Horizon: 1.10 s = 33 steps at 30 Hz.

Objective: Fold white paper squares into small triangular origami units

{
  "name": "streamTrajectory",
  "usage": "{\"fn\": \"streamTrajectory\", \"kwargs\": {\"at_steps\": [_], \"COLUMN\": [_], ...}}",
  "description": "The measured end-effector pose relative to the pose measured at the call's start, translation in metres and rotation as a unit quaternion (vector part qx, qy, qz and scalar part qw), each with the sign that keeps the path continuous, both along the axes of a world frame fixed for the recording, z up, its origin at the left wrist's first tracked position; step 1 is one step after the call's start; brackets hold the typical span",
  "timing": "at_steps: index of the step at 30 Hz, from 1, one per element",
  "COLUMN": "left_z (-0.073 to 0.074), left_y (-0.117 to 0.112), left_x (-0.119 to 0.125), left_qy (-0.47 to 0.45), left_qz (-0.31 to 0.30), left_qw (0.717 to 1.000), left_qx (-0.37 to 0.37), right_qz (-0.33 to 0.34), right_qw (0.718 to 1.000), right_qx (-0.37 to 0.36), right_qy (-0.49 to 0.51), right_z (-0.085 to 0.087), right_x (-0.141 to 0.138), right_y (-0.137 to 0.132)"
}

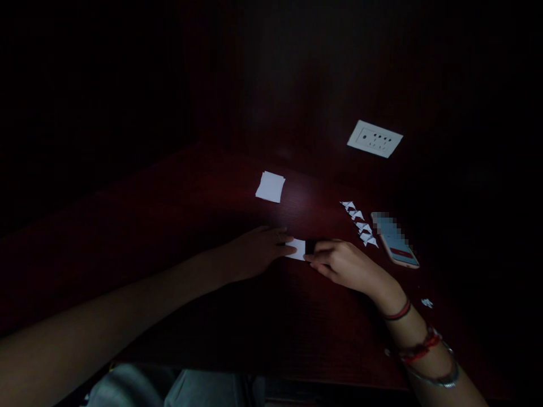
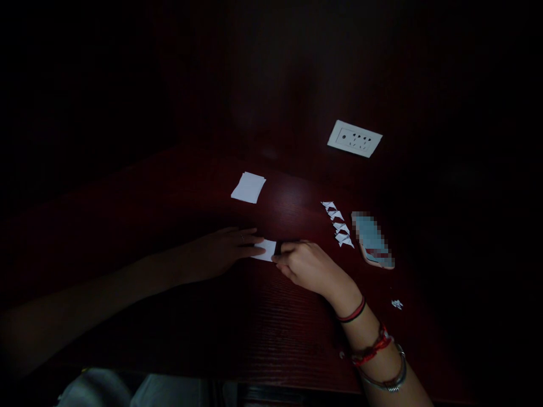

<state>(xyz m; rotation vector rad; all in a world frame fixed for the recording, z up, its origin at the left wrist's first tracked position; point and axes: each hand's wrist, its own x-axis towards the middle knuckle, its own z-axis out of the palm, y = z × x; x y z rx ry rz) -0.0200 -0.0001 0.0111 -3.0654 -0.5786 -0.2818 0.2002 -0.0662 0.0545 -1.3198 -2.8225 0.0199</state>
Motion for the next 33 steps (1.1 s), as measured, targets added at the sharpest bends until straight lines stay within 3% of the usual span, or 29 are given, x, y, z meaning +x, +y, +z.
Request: {"fn": "streamTrajectory", "kwargs": {"at_steps": [11, 19, 33], "left_z": [0.006, 0.020, 0.016], "left_y": [-0.006, -0.008, -0.001], "left_x": [0.006, 0.006, 0.002], "left_qy": [-0.006, 0.000, -0.003], "left_qz": [0.022, -0.024, -0.048], "left_qw": [1.000, 1.000, 0.997], "left_qx": [0.009, 0.006, -0.067], "right_qz": [-0.015, -0.062, -0.049], "right_qw": [0.999, 0.998, 0.995], "right_qx": [-0.044, 0.020, 0.090], "right_qy": [0.026, -0.012, -0.018], "right_z": [0.002, -0.002, -0.005], "right_x": [0.002, 0.006, -0.002], "right_y": [-0.002, 0.002, 0.001]}}
